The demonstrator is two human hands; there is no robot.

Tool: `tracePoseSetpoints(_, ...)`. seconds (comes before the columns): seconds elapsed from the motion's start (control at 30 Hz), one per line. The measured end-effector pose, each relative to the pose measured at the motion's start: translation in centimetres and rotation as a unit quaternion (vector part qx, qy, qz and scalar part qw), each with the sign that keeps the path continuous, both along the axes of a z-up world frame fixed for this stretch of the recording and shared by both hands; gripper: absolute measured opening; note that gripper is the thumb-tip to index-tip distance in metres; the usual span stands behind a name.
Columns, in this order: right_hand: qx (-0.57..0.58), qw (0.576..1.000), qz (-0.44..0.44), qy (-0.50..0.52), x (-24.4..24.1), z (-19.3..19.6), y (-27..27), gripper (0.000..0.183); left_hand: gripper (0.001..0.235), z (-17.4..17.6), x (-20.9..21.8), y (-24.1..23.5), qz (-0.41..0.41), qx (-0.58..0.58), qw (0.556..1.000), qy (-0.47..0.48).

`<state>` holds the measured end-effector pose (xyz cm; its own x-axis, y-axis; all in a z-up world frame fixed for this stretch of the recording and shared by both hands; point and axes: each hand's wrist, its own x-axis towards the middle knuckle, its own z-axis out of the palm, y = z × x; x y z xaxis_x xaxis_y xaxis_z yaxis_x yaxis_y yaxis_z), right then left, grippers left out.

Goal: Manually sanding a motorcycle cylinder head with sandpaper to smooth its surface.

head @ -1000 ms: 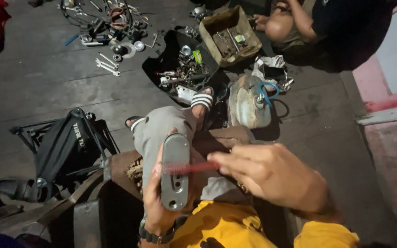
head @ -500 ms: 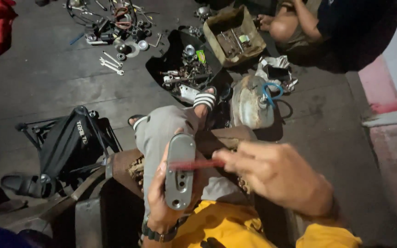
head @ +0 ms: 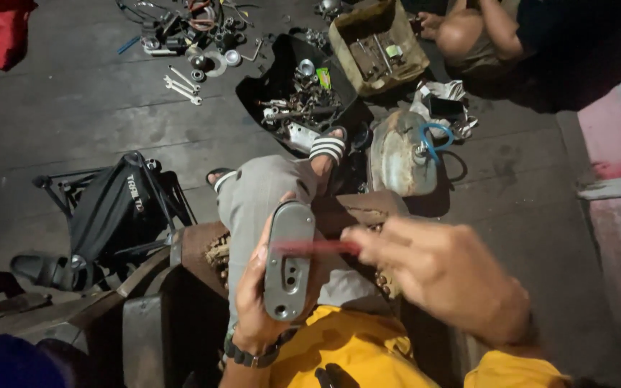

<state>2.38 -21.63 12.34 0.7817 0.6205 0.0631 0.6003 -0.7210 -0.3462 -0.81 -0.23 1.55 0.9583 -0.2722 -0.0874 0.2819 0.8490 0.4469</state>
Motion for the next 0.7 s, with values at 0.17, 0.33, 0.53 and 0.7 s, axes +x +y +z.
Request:
tracePoseSetpoints(0.17, 0.035, 0.999, -0.023, 0.013, 0.2, 0.4, 0.3, 0.037, 0.071, -0.5, 0.2, 0.0, -0.005, -0.063, 0.998, -0.021)
tracePoseSetpoints(0.33, 0.023, 0.999, -0.046, -0.006, 0.4, -0.3, -0.4, 0.037, 0.074, -1.4, -0.2, 0.2, -0.007, -0.073, 0.997, -0.002)
tracePoseSetpoints(0.53, 0.048, 0.999, -0.016, 0.013, 0.2, -0.2, -0.2, 0.038, 0.073, -1.1, -0.3, 0.1, -0.006, -0.038, 0.999, 0.005)
tracePoseSetpoints(0.7, 0.036, 0.997, 0.009, 0.065, -0.3, 0.3, 0.1, 0.038, 0.067, -0.7, -0.2, 0.0, 0.028, 0.013, 0.999, -0.019)
